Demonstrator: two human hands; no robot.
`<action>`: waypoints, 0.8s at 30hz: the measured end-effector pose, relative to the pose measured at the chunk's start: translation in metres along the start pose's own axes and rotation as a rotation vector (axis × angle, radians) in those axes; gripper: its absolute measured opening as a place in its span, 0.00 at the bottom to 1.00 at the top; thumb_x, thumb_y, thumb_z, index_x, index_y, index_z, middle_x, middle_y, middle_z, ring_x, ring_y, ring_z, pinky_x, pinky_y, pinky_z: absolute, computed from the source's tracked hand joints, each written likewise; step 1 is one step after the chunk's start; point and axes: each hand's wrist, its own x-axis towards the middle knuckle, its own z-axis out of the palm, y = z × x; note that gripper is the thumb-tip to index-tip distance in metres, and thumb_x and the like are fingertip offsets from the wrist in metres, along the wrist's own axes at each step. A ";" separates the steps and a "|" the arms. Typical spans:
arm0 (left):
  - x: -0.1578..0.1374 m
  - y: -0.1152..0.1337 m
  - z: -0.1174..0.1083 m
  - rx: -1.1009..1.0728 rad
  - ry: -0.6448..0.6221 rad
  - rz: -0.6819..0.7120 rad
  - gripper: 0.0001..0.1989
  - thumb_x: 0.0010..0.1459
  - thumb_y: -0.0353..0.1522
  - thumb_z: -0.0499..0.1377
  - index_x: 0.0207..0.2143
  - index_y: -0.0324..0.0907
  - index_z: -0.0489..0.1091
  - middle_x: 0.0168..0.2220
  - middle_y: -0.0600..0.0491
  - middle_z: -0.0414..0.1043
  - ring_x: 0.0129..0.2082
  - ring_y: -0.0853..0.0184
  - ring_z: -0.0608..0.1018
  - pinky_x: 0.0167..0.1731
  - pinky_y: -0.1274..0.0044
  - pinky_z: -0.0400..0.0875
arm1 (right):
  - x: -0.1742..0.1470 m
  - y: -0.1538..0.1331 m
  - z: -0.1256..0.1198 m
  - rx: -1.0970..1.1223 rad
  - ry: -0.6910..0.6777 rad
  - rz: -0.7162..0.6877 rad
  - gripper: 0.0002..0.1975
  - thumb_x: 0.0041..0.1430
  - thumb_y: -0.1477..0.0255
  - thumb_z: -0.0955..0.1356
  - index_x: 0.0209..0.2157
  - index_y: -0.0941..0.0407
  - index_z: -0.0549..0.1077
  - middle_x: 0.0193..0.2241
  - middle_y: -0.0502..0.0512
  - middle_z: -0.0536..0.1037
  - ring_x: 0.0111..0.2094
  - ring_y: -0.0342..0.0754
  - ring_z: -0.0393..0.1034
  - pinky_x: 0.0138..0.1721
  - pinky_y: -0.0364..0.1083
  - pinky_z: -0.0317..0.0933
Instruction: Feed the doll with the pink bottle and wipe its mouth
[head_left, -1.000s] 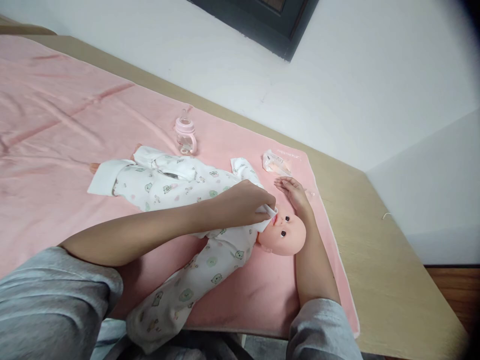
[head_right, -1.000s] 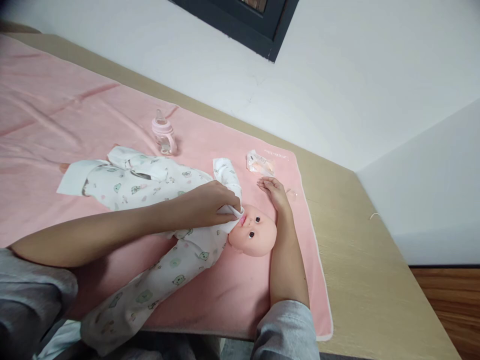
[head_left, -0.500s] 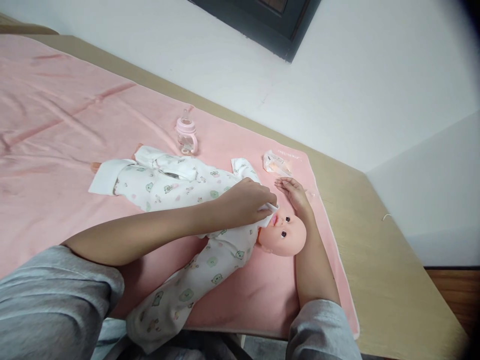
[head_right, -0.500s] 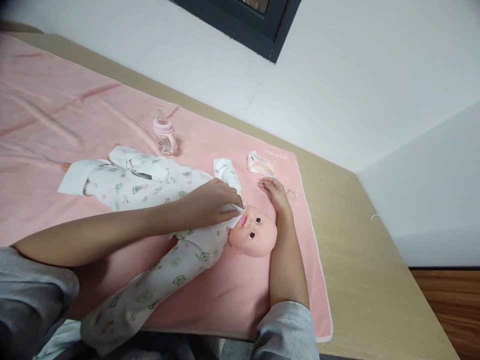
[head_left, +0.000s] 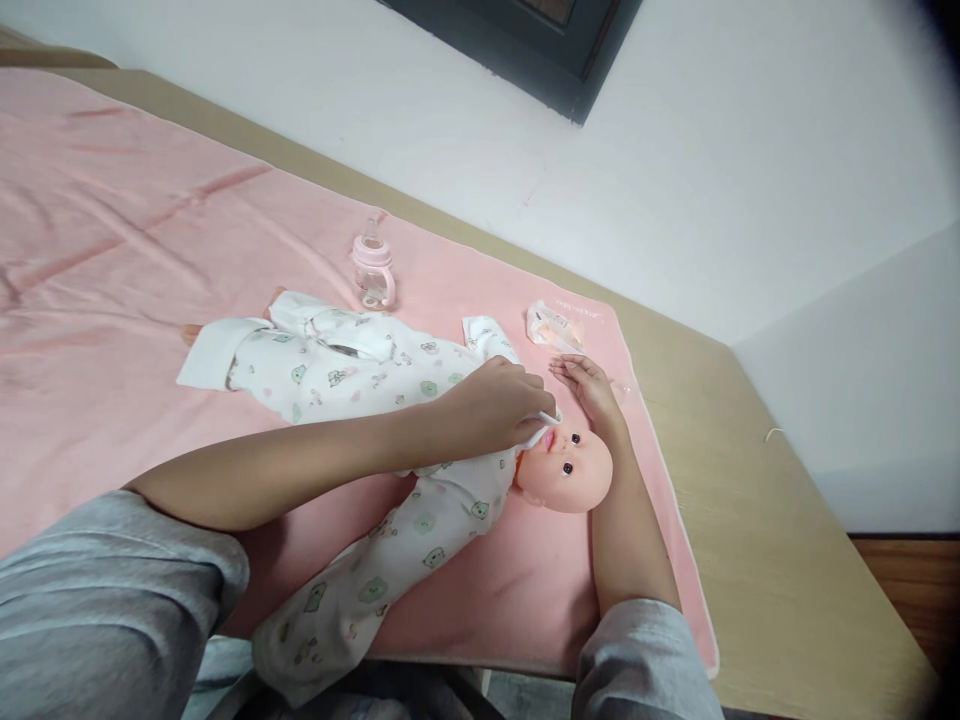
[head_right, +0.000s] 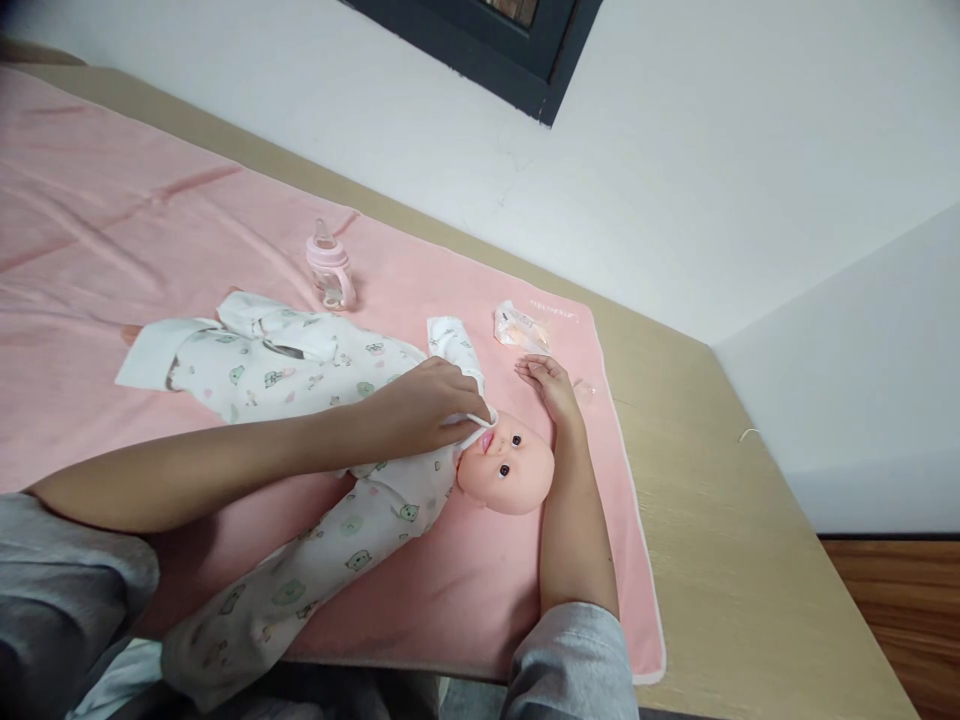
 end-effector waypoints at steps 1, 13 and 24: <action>0.000 0.000 0.000 -0.004 0.000 0.001 0.10 0.60 0.27 0.55 0.37 0.42 0.77 0.34 0.53 0.76 0.36 0.64 0.76 0.43 0.69 0.61 | 0.000 0.000 0.000 0.003 0.000 0.002 0.13 0.48 0.64 0.74 0.36 0.52 0.77 0.38 0.54 0.81 0.41 0.47 0.77 0.58 0.52 0.65; 0.000 0.000 0.001 -0.047 0.036 0.007 0.14 0.60 0.26 0.54 0.38 0.47 0.79 0.33 0.53 0.75 0.34 0.66 0.74 0.43 0.69 0.61 | -0.002 -0.003 0.002 0.010 -0.016 -0.005 0.13 0.49 0.64 0.74 0.36 0.52 0.77 0.38 0.54 0.82 0.42 0.48 0.77 0.58 0.53 0.65; -0.002 0.002 -0.006 -0.152 0.039 0.008 0.15 0.61 0.24 0.52 0.40 0.44 0.77 0.32 0.54 0.73 0.34 0.66 0.74 0.41 0.72 0.63 | 0.000 0.001 -0.002 0.004 -0.026 -0.012 0.14 0.49 0.63 0.74 0.38 0.53 0.77 0.38 0.54 0.82 0.42 0.47 0.77 0.57 0.51 0.66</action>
